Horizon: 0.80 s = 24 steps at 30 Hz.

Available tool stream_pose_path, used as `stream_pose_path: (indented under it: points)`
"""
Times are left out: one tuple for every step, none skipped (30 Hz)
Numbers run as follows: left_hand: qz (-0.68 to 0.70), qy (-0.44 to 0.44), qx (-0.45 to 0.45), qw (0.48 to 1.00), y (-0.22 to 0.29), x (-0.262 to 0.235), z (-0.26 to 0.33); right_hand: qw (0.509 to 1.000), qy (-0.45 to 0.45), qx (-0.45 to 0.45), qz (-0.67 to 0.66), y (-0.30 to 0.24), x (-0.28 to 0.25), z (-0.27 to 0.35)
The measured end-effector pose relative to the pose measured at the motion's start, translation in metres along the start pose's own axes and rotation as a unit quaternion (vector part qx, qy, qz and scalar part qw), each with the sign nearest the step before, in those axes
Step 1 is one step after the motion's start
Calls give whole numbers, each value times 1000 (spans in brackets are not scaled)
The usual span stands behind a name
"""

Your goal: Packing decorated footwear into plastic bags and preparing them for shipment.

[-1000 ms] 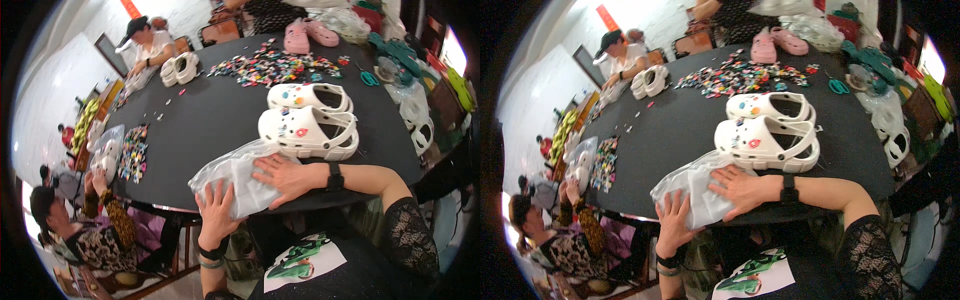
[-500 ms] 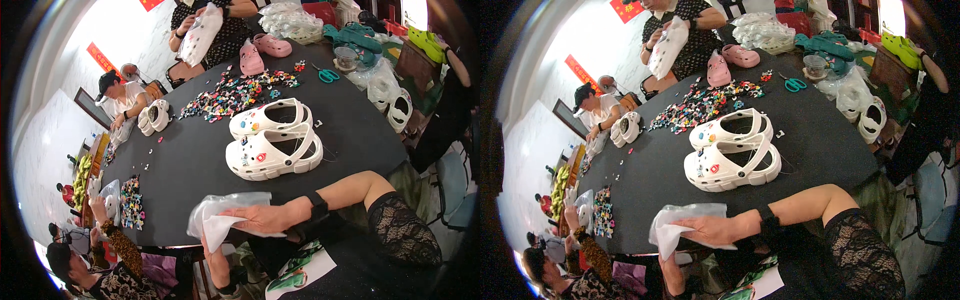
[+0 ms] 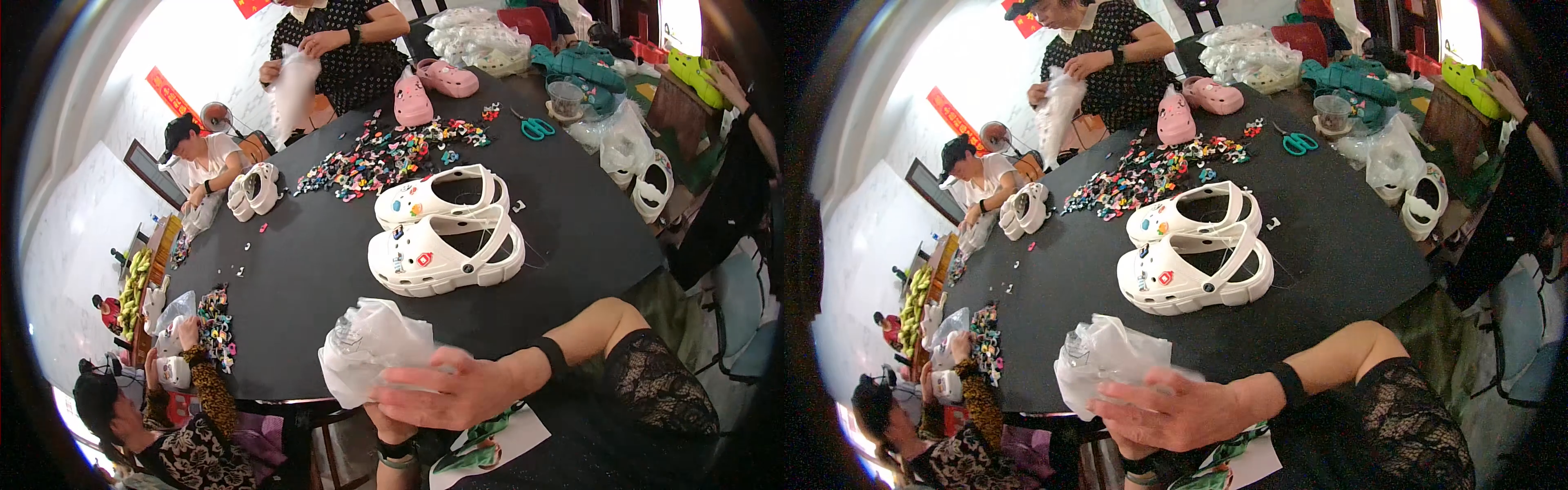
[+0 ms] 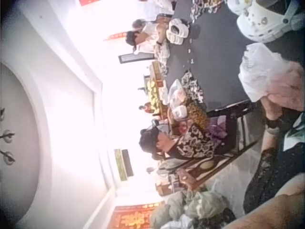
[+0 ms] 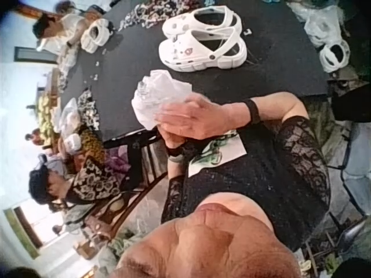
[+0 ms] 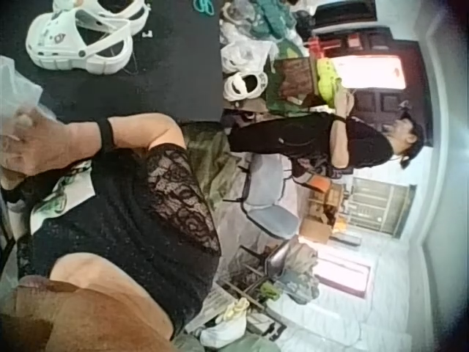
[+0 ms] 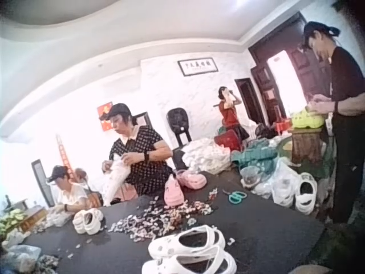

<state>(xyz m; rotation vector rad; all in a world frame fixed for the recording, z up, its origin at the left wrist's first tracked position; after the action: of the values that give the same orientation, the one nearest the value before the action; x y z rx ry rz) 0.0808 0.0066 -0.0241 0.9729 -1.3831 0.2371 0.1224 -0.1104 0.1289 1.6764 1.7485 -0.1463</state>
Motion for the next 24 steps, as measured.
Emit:
stream_pose_path:
  points:
    - [336,-51,-74,938,-11,18,-5,1000,0,-6,-4,4,-8,-2]
    - [338,-50,-66,938,-12,21,-9,992,-72,48,-92,24,1,-4]
    - [271,-68,-70,958,-12,31,-10,968,-145,102,-177,36,14,-2]
    - [207,-88,-83,971,-17,44,-12,968,-150,104,-172,39,19,3]
    - [142,-108,-94,979,-22,57,-12,948,-107,136,-268,46,24,10]
    - [76,-129,-104,983,-26,69,-13,916,-62,167,-360,56,25,15]
    - [7,-148,-107,983,-26,78,-14,916,-64,162,-361,62,24,17]
    - [-63,-165,-108,978,-27,85,-15,916,-113,156,-352,72,27,24]
    - [-127,-184,-116,968,-33,90,-18,914,-165,156,-337,85,29,35]
    - [-110,-191,-184,958,-40,87,-18,946,-135,139,-258,106,16,34]
    - [-266,-241,-102,928,-35,89,-26,971,-103,117,-182,124,2,29]
    - [-389,-199,-45,898,-28,78,-35,981,-102,122,-106,144,-8,25]
    - [-502,-156,9,850,-23,71,-42,986,-102,130,-24,163,-19,22]
    - [-557,-115,43,821,-18,64,-48,985,-117,106,62,174,-17,21]
    - [-615,-123,101,773,-17,58,-50,977,-128,82,147,179,-14,20]
    - [-622,-111,112,767,-17,49,-55,969,-144,57,191,176,-3,19]
    - [-629,-99,122,762,-17,44,-57,969,-145,55,192,174,7,20]
    - [-624,-104,121,765,-20,45,-58,955,-225,23,193,168,29,30]
    - [-651,-115,142,736,-20,49,-57,935,-300,-12,188,163,56,43]
    - [-678,-125,162,706,-22,53,-56,937,-316,-23,149,159,74,54]
    - [-676,-123,163,708,-22,51,-55,936,-317,-25,148,161,78,53]
    - [-684,-137,166,697,-25,52,-53,938,-336,-41,75,159,84,54]
    - [-691,-150,169,687,-28,53,-52,934,-353,-55,2,158,89,54]
    - [-693,-150,175,683,-26,51,-51,908,-402,-55,-103,162,94,49]
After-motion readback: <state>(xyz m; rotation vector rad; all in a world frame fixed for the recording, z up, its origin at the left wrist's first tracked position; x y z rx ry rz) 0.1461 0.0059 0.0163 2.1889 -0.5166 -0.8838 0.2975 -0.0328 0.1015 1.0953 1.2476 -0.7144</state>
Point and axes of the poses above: each hand's wrist, its own z-axis away from the middle knuckle, its own x-axis out of the palm, y = z × x, the point moved 10 cm from there along -z, towards the middle knuckle, and after that the axes turned 15 degrees about z, right-handed, at the moved point
